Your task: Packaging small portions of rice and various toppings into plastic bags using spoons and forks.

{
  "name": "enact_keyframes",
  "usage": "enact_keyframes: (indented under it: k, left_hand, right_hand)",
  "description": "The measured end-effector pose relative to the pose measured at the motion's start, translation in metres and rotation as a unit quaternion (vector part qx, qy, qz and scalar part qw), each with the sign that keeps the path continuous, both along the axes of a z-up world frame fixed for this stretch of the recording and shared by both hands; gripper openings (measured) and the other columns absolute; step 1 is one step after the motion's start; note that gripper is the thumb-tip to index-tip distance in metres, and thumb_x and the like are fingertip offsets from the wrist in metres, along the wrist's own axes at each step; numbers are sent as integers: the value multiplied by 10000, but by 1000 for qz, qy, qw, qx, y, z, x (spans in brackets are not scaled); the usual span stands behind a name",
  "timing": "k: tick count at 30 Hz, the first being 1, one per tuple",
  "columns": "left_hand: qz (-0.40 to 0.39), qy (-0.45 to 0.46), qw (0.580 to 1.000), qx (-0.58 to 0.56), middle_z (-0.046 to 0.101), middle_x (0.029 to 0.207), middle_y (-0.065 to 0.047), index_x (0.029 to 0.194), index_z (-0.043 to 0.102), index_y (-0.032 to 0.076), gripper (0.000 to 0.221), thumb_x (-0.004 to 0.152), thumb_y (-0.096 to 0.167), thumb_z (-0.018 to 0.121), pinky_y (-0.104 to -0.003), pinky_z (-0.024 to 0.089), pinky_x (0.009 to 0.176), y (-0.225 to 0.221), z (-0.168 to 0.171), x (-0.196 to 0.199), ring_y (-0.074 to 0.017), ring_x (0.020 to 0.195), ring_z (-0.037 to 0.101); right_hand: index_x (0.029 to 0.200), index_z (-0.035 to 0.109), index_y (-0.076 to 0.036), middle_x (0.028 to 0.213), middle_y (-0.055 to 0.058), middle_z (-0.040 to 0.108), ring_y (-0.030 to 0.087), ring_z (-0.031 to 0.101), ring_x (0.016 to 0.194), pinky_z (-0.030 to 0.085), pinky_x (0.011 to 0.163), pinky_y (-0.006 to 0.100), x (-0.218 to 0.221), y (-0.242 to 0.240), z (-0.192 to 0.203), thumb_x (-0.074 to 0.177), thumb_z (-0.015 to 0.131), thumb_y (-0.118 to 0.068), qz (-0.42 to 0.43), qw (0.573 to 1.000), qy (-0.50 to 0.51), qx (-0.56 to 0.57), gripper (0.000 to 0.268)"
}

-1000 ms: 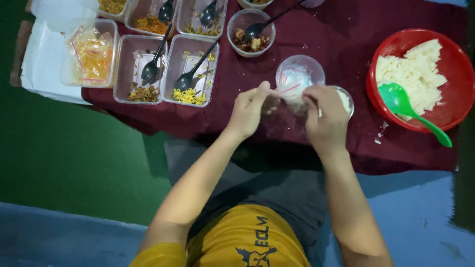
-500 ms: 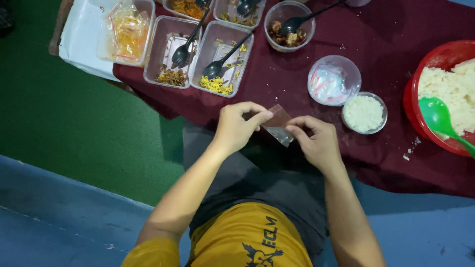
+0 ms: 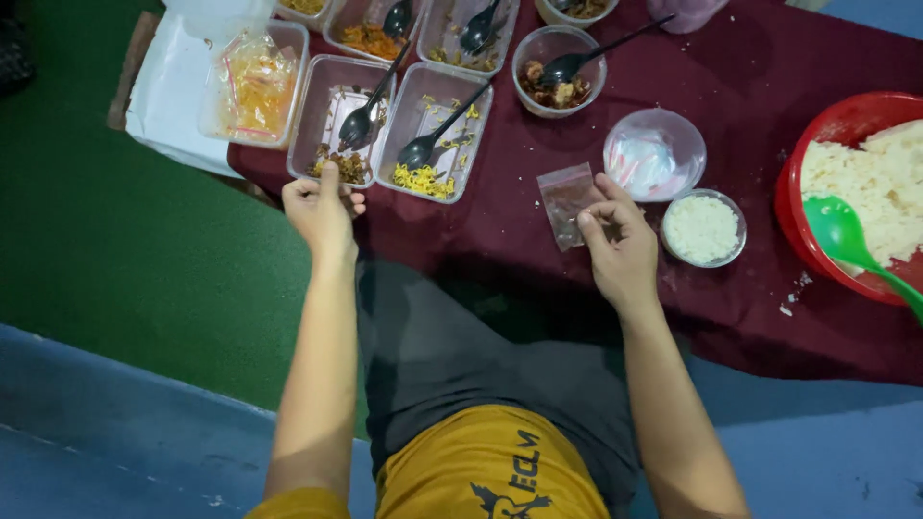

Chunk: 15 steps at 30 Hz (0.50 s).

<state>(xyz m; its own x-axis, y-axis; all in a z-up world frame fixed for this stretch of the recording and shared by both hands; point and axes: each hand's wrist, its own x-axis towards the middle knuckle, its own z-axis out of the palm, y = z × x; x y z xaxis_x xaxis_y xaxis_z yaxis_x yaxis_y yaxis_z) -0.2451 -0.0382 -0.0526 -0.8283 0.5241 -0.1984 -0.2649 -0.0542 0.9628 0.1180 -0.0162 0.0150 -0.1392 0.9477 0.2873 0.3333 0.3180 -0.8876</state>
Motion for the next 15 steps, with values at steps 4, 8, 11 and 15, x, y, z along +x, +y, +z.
enact_keyframes:
  k: [4,8,11,15]
  left_hand:
    - [15,-22,1000,-7,628,652,-93,977,426,112,332,964,223,738,-264,618,388,2,-5,-5,-180,464,687]
    - [22,-22,999,-5,606,670,-87,961,436,112,350,973,288,738,-256,604,377,-2,-4,3,-179,464,672]
    - [49,54,997,-17,578,642,-77,926,451,137,349,967,259,776,-239,538,347,-6,-14,6,-170,434,629]
    - [37,356,934,19,555,808,-104,885,557,98,248,947,122,797,-344,489,793,-3,23,35,-236,768,587]
  right_hand:
    - [985,692,29,1466,298,568,442,580,1322,499,1067,502,6,8,-17,981,688,2,-23,999,36,-11,28]
    - [1028,638,61,1599,348,354,492,449,1416,408,1164,561,11,20,-25,1025,618,32,-25,993,114,-19,36]
    - [1041,603,67,1635,357,262,510,382,1449,358,1207,569,13,22,-27,1042,580,42,-39,988,145,-28,34]
    - [1044,588,53,1653,318,249,444,284,1513,303,1253,520,20,30,-36,1038,573,35,-69,981,177,-44,25]
